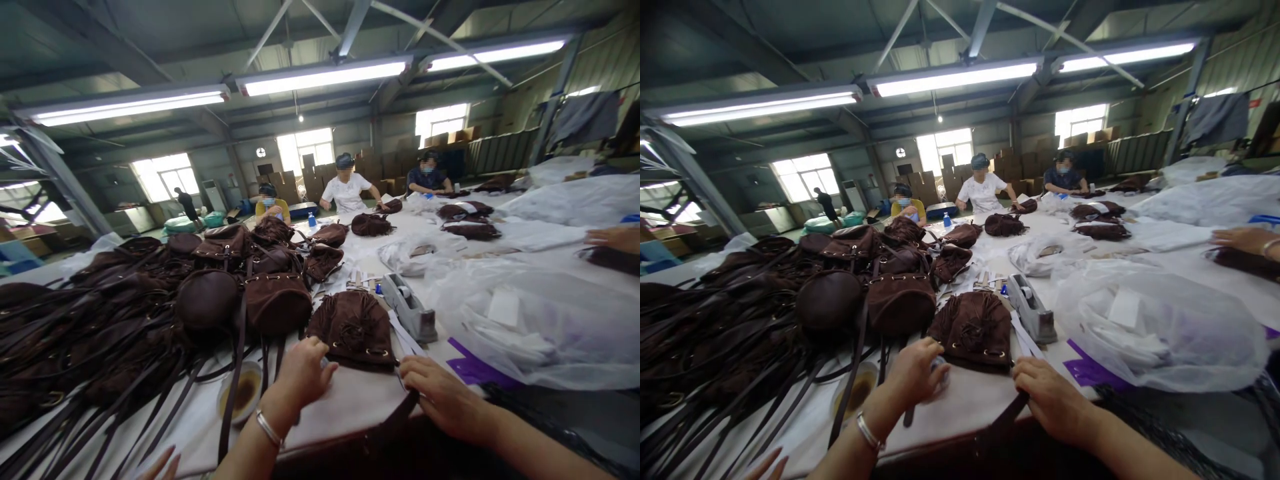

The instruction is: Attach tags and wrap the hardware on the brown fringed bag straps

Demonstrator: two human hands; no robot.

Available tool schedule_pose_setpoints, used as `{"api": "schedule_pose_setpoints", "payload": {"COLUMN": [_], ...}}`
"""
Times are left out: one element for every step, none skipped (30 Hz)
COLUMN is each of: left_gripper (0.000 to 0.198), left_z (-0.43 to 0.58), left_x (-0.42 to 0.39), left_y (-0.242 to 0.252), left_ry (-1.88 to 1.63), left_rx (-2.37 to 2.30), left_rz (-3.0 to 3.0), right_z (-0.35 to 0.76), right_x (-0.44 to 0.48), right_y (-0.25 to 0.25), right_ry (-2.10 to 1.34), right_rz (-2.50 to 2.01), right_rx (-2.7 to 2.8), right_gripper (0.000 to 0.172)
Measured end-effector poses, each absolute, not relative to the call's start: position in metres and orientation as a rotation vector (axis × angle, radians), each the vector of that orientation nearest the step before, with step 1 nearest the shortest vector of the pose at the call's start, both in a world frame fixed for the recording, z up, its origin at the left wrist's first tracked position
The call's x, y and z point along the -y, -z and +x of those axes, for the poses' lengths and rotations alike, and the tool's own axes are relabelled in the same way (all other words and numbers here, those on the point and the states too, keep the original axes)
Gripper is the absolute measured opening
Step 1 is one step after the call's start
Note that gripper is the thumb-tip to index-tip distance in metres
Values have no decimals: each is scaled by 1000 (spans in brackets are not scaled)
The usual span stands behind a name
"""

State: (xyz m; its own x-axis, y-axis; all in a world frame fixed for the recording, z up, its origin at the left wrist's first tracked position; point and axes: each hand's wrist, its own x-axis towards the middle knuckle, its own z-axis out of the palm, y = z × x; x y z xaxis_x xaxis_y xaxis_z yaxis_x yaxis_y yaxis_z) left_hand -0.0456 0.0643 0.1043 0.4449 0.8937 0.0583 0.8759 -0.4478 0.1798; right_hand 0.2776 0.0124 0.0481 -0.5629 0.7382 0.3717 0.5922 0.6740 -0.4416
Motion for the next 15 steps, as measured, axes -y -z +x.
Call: {"api": "schedule_pose_setpoints", "payload": {"left_gripper": [35, 48, 63, 79, 93, 106, 114, 118, 116, 109, 96, 79, 60, 43, 30], "left_z": [-38, -31, -25, -19, -14, -10, -6, -4, -2, -1, -1, -1, -2, -4, -5], "left_x": [-75, -87, -100, -113, -126, -137, -147, -155, -161, -165, -167, -168, -168, -167, -165], "left_y": [-108, -108, -106, -101, -94, -87, -80, -74, -69, -66, -63, -61, -60, -60, -59], "left_ry": [-300, -351, -358, -333, -289, -242, -193, -149, -114, -86, -65, -52, -51, -58, -73], "left_rx": [-1515, -1443, -1379, -1347, -1336, -1337, -1338, -1332, -1323, -1313, -1302, -1297, -1300, -1306, -1312], "left_rz": [2592, 2617, 2628, 2618, 2593, 2569, 2552, 2545, 2546, 2548, 2548, 2542, 2532, 2521, 2512], "right_z": [276, 275, 275, 275, 276, 276, 277, 277, 278, 278, 278, 278, 278, 278, 277], "right_x": [-14, -16, -18, -19, -20, -21, -22, -22, -22, -22, -22, -22, -22, -22, -22], "right_y": [-36, -24, -11, 0, 9, 16, 20, 22, 23, 22, 21, 19, 18, 18, 18], "right_ry": [-344, -329, -319, -308, -298, -296, -300, -313, -331, -348, -356, -355, -348, -336, -324], "right_rz": [-1039, -1061, -1086, -1106, -1115, -1119, -1118, -1118, -1120, -1124, -1126, -1126, -1126, -1128, -1132], "right_rx": [2305, 2251, 2198, 2149, 2113, 2089, 2074, 2067, 2062, 2059, 2058, 2057, 2059, 2060, 2062], "right_gripper": [38, 39, 38, 37, 36, 34, 32, 30, 29, 29, 29, 29, 29, 29, 29]}}
